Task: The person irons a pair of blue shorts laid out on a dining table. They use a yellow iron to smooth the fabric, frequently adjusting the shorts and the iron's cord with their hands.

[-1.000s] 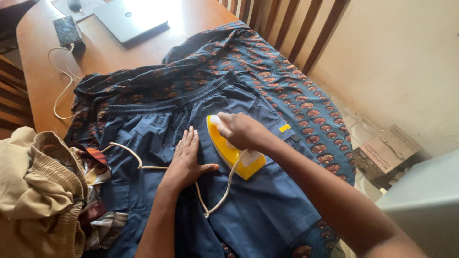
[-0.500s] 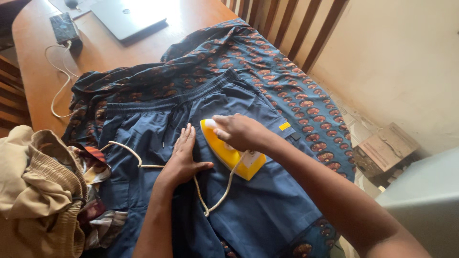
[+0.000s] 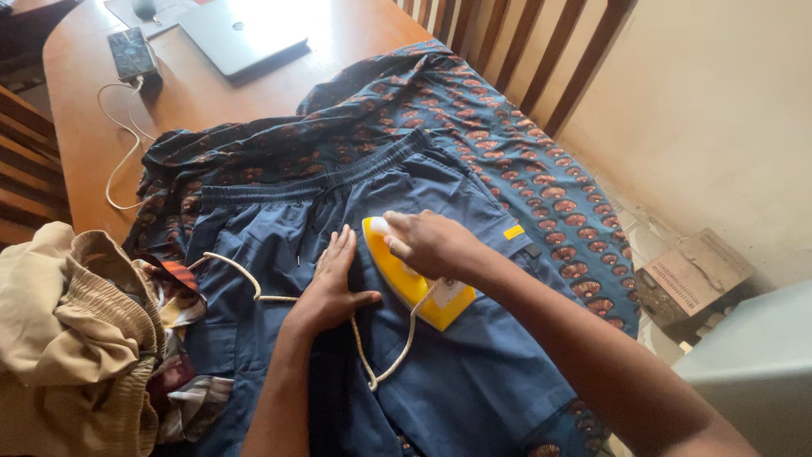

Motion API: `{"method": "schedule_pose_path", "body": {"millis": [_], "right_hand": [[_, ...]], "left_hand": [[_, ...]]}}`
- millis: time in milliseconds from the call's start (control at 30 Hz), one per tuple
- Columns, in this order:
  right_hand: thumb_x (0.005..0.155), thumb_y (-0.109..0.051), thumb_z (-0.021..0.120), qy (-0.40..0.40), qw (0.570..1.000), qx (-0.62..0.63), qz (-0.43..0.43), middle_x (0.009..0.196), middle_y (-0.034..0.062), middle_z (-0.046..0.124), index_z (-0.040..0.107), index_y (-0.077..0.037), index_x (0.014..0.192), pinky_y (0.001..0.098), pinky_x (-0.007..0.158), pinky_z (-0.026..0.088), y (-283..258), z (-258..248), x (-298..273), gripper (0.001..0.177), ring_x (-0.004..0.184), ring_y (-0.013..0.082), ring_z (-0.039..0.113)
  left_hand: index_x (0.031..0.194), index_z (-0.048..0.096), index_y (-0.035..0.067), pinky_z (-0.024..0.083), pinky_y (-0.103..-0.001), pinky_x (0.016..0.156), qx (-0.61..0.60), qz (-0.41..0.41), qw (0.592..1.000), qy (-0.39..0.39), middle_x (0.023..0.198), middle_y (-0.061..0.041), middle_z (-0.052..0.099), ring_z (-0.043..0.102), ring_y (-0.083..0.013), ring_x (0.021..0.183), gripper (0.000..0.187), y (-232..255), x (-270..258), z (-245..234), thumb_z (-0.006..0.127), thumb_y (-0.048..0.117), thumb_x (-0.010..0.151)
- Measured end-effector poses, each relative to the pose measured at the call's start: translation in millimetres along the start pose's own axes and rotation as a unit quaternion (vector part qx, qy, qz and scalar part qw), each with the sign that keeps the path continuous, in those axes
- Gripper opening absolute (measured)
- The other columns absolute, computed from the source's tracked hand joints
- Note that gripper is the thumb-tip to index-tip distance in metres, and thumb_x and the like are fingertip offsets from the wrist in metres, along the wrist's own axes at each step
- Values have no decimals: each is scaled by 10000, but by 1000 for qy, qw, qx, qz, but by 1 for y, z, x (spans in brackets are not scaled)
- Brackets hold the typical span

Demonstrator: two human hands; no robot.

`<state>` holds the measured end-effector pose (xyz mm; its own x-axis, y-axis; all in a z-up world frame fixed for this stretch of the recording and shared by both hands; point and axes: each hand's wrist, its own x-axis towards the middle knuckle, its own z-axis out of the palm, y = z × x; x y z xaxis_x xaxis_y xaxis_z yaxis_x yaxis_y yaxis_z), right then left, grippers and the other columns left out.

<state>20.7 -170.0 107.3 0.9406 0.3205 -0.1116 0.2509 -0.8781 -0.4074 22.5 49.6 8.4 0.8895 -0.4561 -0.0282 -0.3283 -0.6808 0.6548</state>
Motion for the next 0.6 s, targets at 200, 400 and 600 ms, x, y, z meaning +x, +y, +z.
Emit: {"method": "schedule_pose_path", "body": {"millis": [200, 400, 600], "right_hand": [[981, -362, 528, 63, 997, 30, -20, 1107, 238, 727, 582, -60, 1341, 536, 888, 525, 8, 7, 28, 473, 1033, 433, 688], [976, -370, 521, 1, 1000, 7, -12, 1077, 251, 726, 519, -94, 1417, 529, 894, 524, 6, 12, -11, 521, 1016, 438, 686], [998, -373, 467, -48, 990, 14, 131, 1028, 225, 728, 450, -159, 1453, 508, 835, 571, 3, -23, -32, 504, 894, 406, 747]], "left_hand": [[1578, 183, -1, 109, -406, 1266, 18, 5, 1000, -2, 1691, -182, 103, 24, -312, 1581, 1220, 1, 0, 0, 929, 328, 671], [1555, 258, -12, 114, -410, 1267, 26, 2, 1000, 0, 1697, -188, 101, 33, -310, 1588, 1152, -1, 2, 2, 924, 332, 681], [1547, 243, -50, 112, -419, 1260, 34, 19, 999, 2, 1686, -205, 92, 25, -325, 1580, 1175, -1, 2, 2, 929, 345, 678]]}}
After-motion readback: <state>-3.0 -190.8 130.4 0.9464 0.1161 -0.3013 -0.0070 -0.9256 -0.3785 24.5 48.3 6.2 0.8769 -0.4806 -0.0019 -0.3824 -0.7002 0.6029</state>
